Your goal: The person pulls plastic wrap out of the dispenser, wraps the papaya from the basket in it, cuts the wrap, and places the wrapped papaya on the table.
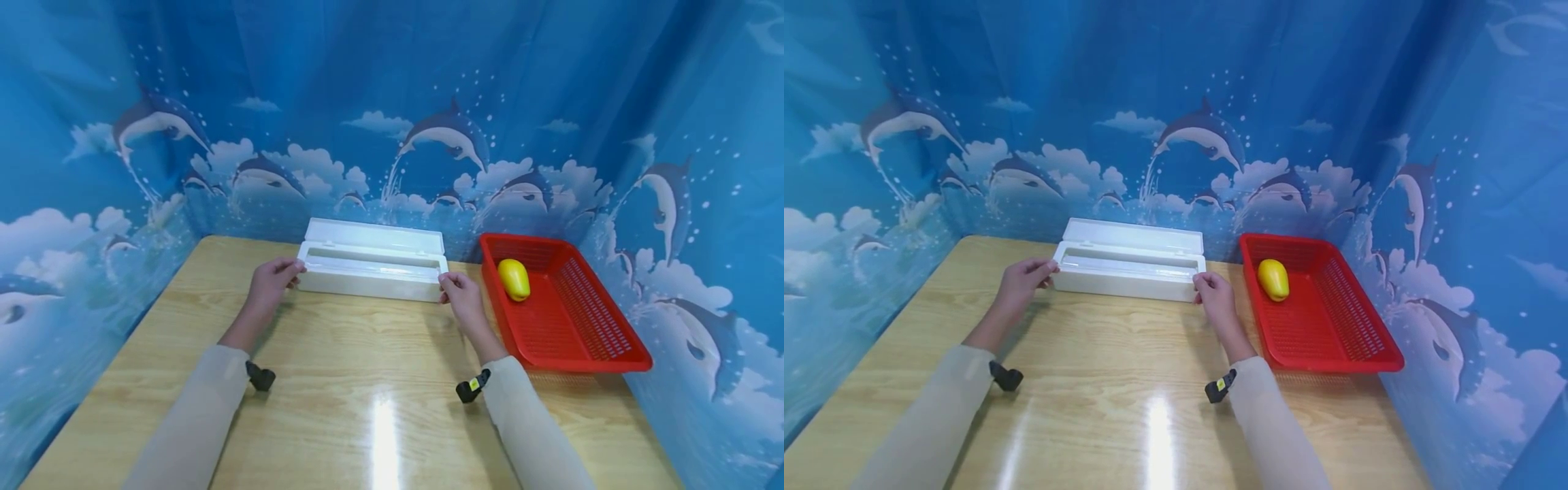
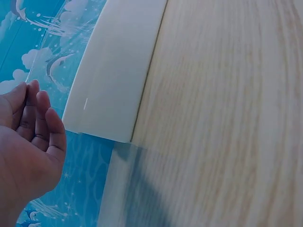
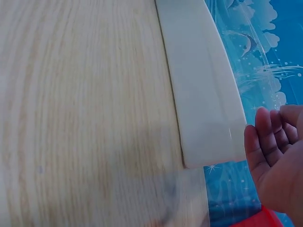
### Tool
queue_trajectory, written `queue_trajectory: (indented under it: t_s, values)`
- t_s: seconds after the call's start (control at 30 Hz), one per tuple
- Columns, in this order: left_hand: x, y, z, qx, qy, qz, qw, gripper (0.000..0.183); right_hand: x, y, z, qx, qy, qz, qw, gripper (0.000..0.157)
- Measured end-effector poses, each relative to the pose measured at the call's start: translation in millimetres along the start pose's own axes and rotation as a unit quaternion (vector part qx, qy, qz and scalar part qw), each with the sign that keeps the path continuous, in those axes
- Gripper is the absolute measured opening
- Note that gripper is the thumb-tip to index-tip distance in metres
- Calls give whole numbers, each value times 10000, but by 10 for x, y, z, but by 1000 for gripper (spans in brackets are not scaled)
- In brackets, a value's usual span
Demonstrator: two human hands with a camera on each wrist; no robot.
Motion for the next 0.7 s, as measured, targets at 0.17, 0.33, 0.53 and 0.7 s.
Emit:
queue_trajectory:
  t_s: [0.17,0.33,0.53,0.7]
  values:
    - [-37,60,8,45,58,-102,9999,49,-46,-33,5,58,38,-69,10000,27]
    - [-61,141,18,85,118,-161,9998,48,-82,-72,27,108,-72,-196,9997,28]
    - [-77,195,24,52,168,-191,9997,47,-132,-142,45,41,-97,-159,9998,32]
    - [-91,238,27,-10,274,-188,9994,48,-170,-215,39,-132,-26,46,9999,35]
Point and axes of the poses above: each hand's wrist, its own x-axis away from the middle knuckle, its own z-axis out of the back of the hand, y = z × x, the point moved 1 cm from there along -x, towards the middle knuckle, and after that the axes turned 3 degrees about -x, right-handed, at the moved point
